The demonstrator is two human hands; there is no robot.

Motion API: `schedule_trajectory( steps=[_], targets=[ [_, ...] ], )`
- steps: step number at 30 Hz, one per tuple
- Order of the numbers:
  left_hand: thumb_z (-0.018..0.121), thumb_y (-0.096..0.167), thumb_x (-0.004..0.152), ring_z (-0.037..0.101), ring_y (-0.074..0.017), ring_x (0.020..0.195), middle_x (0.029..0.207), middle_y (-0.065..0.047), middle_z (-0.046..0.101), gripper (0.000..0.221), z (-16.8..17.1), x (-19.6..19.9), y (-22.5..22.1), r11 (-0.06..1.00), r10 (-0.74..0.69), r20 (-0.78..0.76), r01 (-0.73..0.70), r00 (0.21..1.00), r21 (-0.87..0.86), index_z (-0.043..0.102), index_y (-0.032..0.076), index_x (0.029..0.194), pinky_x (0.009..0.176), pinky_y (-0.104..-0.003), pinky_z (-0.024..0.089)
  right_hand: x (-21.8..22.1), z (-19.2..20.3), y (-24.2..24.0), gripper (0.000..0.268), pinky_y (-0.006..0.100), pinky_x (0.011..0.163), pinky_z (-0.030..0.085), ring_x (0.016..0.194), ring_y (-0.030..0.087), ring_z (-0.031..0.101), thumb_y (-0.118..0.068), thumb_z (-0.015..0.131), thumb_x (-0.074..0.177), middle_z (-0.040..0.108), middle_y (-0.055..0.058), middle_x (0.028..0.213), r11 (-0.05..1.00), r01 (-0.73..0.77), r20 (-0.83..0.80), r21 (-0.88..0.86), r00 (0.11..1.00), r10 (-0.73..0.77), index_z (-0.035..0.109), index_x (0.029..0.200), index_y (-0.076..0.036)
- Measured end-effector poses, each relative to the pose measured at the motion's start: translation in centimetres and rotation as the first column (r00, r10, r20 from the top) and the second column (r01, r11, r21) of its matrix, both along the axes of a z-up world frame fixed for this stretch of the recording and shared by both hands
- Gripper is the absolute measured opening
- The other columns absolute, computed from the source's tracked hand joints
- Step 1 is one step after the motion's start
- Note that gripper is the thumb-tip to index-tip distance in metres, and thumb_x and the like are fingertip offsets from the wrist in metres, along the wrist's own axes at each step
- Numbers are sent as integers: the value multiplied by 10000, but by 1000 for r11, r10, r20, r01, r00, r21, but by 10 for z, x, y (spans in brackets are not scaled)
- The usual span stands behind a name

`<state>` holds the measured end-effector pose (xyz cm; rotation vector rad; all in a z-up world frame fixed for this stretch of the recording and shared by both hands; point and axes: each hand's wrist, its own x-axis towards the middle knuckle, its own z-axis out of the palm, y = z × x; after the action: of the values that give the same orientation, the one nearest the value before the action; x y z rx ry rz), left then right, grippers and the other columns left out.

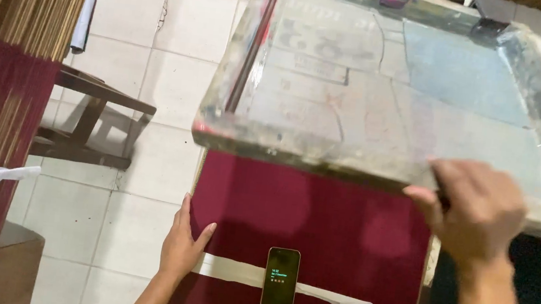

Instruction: Aligning a screen printing frame and checking the registration on a garment.

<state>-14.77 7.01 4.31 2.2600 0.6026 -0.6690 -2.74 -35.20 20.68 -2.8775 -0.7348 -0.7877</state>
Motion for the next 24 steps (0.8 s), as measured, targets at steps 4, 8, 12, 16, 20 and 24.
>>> schedule_trajectory(
  steps=[4,8,12,16,20,24],
  targets=[
    [523,573,875,417,-266,1451,1652,-58,298,943,-5,-2,1,1000,12,-1,-12,1000,-3,94,200,1628,990,-479,522,-42,-100,16,573,318,604,513,668,201,640,-627,512,923,682,68,794,995,48,-234,90,972,-26,674,943,-78],
    [541,564,865,463,-251,1417,1632,-35,331,946,-3,-1,0,1000,31,-26,-31,999,-4,94,233,1630,971,-471,532,-64,-186,27,586,354,657,444,735,215,555,-656,532,913,603,52,860,991,116,-398,66,914,-81,654,1032,-96],
    [556,582,848,496,-238,1387,1626,-14,352,969,-5,1,1,999,44,-38,-44,998,10,99,245,1633,938,-452,553,-67,-213,35,572,376,719,467,832,239,608,-639,551,913,648,57,936,984,148,-414,94,905,-97,665,1048,-94],
    [645,535,794,556,-204,1315,1643,39,365,977,2,10,1,990,129,-51,-132,990,-55,189,259,1613,943,-394,533,-68,-211,39,531,387,733,484,827,241,591,-596,600,910,622,60,918,976,190,-432,105,893,-127,655,1055,-88],
    [816,276,756,684,-203,1236,1440,-2,647,1030,34,44,0,937,262,-230,-304,937,-175,250,308,1616,1055,-341,520,-77,-196,12,709,577,1065,428,1225,266,559,-626,672,810,576,75,1403,937,343,-532,72,808,-255,565,1394,-238],
    [742,320,791,578,-177,1350,1466,-52,614,831,-2,60,18,870,333,-176,-374,926,-322,419,163,1541,1126,-329,472,-111,-203,-87,520,491,990,518,1112,400,655,-319,677,959,690,255,1160,776,559,-231,294,829,-510,685,1246,114]
  ],
)
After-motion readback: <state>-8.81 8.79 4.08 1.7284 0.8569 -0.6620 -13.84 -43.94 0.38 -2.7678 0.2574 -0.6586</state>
